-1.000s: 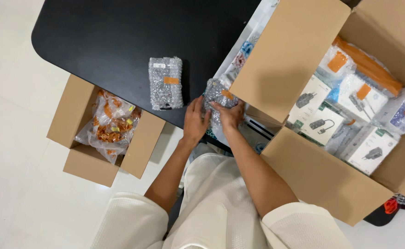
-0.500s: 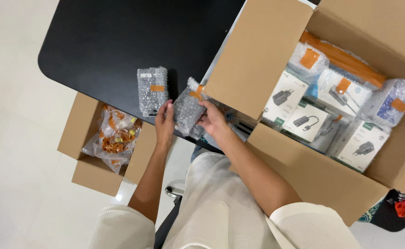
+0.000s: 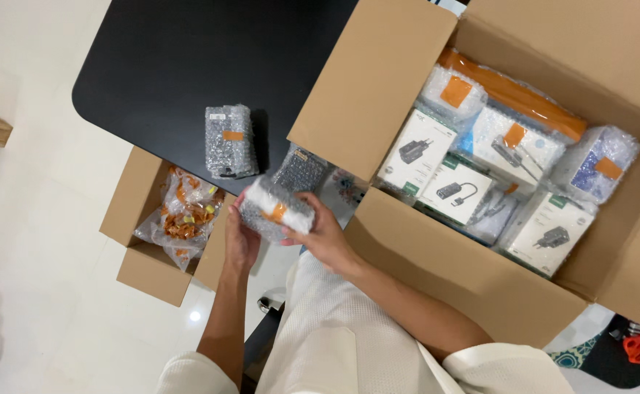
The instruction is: The person places several small boxed items and bubble-wrapped components into a large cardboard shipping box, arranging them to fit inside.
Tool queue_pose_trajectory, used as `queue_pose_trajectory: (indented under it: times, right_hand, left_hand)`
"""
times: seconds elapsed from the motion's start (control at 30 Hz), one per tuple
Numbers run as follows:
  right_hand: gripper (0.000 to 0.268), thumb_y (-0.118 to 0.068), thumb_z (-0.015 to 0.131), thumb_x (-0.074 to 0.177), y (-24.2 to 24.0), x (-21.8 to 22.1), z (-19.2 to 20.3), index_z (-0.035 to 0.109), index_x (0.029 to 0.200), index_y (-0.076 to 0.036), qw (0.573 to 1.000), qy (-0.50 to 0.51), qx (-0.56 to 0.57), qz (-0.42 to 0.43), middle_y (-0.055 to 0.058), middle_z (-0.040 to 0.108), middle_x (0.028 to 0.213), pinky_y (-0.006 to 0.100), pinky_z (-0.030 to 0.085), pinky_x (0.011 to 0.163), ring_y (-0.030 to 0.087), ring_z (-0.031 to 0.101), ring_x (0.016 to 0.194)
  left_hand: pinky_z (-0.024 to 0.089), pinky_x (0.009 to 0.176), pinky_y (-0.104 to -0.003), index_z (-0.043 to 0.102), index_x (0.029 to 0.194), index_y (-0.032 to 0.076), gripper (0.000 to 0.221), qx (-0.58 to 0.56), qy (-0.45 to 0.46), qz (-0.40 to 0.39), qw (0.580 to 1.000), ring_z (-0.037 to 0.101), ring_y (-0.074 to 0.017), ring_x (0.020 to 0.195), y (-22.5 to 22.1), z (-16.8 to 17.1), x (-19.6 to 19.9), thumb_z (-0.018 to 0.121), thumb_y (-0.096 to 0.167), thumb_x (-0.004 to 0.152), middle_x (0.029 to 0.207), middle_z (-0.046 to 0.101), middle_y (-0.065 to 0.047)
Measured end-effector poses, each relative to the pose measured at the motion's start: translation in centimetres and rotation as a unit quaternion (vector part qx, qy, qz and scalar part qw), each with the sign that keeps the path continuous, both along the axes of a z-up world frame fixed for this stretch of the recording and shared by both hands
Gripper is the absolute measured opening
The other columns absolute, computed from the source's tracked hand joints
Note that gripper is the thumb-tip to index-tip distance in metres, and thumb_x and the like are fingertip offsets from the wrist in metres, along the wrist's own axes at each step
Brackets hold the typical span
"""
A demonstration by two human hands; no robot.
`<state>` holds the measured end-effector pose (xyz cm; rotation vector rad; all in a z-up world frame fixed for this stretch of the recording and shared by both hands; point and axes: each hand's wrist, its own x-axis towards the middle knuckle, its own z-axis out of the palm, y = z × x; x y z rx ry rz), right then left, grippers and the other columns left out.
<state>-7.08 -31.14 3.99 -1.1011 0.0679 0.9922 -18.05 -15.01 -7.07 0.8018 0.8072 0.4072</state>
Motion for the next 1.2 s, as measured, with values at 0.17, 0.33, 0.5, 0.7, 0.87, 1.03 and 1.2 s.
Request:
queue_pose_trajectory:
  times: [0.17, 0.33, 0.5, 0.7, 0.87, 1.03, 1.2]
  right_hand:
    - [0.048, -0.037, 0.073, 0.096, -8.1, 2.5, 4.9, 0.065, 0.119, 0.005, 0.811, -0.569, 0.106, -0.089, 0.031, 0.064, 0.122, 0.066, 0.053, 0.102, 0.054, 0.062, 0.124]
    - [0.010, -0.010, 0.078, 0.094, -15.5, 5.1, 4.1, 0.079, 0.101, -0.005, 0.612, -0.772, 0.079, -0.154, 0.032, 0.068, 0.114, 0.066, 0.058, 0.094, 0.063, 0.065, 0.115]
    - [0.024, -0.002, 0.092, 0.075, -20.3, 6.9, 3.0, 0.083, 0.089, -0.019, 0.485, -0.849, -0.011, -0.210, 0.032, 0.071, 0.110, 0.052, 0.066, 0.083, 0.055, 0.073, 0.101]
    - [0.029, 0.000, 0.048, 0.109, -23.6, 4.2, 5.6, 0.051, 0.136, 0.008, 0.700, -0.624, -0.122, -0.326, 0.032, 0.050, 0.144, 0.049, 0.057, 0.103, 0.047, 0.057, 0.136]
    - [0.056, -0.023, 0.067, 0.098, -26.2, 4.4, 2.7, 0.054, 0.148, 0.000, 0.911, -0.248, -0.070, -0.322, 0.005, 0.072, 0.128, 0.029, 0.060, 0.092, 0.013, 0.070, 0.111]
    - [0.041, -0.008, 0.084, 0.089, -31.0, 9.9, 0.1, 0.071, 0.128, -0.008, 0.911, -0.221, -0.143, -0.319, 0.005, 0.078, 0.111, 0.029, 0.060, 0.086, 0.012, 0.070, 0.099]
    - [0.058, -0.031, 0.094, 0.078, -39.8, 13.3, -1.7, 0.070, 0.121, -0.001, 0.767, -0.236, -0.552, -0.224, 0.022, 0.074, 0.104, 0.048, 0.059, 0.078, 0.035, 0.075, 0.097]
  left_hand:
    - [0.056, 0.093, -0.039, 0.052, 0.151, 0.006, 0.074, 0.067, -0.022, -0.078, 0.994, 0.067, -0.0231, 0.114, -4.2, 8.6, 3.4, 0.046, 0.062, 0.102, 0.131, 0.068, -0.014]
    - [0.048, 0.057, -0.024, 0.061, 0.141, -0.004, 0.093, 0.066, -0.093, -0.271, 0.956, 0.045, -0.0110, 0.068, -9.6, 14.2, 7.2, 0.047, 0.075, 0.093, 0.076, 0.047, -0.002]
    - [0.059, 0.068, -0.029, 0.074, 0.118, -0.002, 0.039, 0.122, -0.150, -0.412, 0.891, 0.067, -0.0140, 0.076, -15.3, 22.3, 12.3, 0.087, 0.005, 0.082, 0.087, 0.075, -0.010]
    - [0.060, 0.066, -0.033, 0.074, 0.107, -0.002, 0.026, 0.120, -0.091, -0.422, 0.894, 0.068, -0.0165, 0.074, -17.8, 16.2, 14.0, 0.085, 0.002, 0.084, 0.080, 0.073, -0.010]
    - [0.062, 0.078, -0.034, 0.069, 0.115, -0.001, 0.030, 0.121, -0.036, -0.429, 0.894, 0.068, -0.0170, 0.086, -22.2, 17.6, 17.3, 0.082, 0.009, 0.090, 0.093, 0.073, -0.010]
    - [0.058, 0.099, -0.042, 0.065, 0.131, -0.001, 0.042, 0.185, -0.067, -0.474, 0.858, 0.066, -0.0231, 0.111, -26.4, 15.2, 22.2, 0.079, 0.015, 0.094, 0.119, 0.074, -0.017]
    - [0.050, 0.107, -0.065, 0.051, 0.148, -0.007, 0.043, 0.459, -0.070, -0.513, 0.722, 0.062, -0.0503, 0.126, -28.2, 11.8, 26.6, 0.057, 0.007, 0.107, 0.136, 0.063, -0.033]
